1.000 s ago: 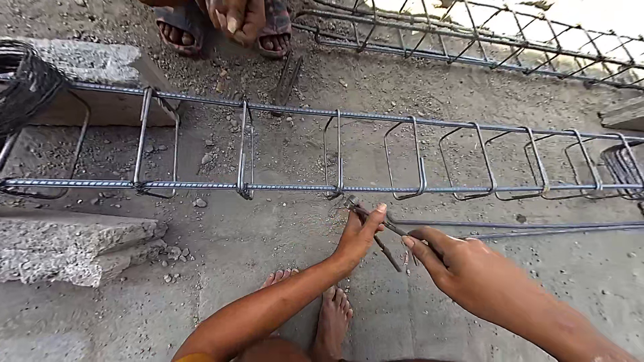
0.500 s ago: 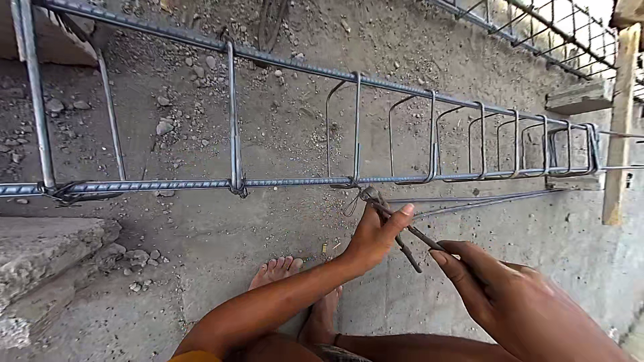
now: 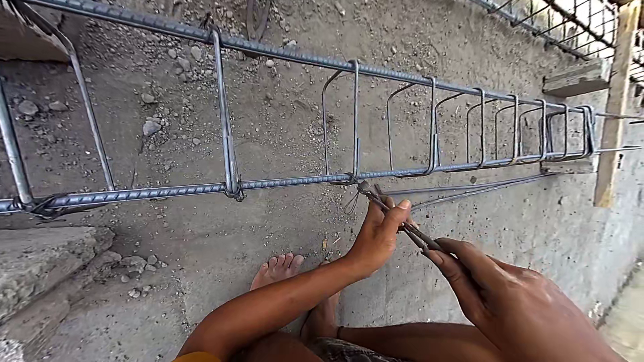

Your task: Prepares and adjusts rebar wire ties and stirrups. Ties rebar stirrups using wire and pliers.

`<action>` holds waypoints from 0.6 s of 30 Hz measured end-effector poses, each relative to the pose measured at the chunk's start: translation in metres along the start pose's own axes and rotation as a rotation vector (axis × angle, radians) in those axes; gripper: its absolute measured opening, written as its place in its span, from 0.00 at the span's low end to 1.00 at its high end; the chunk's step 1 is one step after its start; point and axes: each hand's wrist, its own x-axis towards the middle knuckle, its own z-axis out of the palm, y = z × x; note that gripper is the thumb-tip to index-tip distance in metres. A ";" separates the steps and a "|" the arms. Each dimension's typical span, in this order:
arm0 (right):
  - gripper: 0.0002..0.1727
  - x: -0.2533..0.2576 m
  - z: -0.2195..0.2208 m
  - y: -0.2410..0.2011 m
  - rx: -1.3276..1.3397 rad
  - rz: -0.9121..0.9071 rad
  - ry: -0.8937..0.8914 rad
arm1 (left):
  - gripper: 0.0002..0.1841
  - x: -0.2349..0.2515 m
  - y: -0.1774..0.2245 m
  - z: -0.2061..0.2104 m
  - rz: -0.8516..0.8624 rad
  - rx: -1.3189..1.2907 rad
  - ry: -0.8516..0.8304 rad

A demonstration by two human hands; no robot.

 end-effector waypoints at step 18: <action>0.23 0.004 -0.004 0.004 -0.091 -0.076 -0.019 | 0.09 0.002 0.002 0.013 -0.049 -0.254 0.022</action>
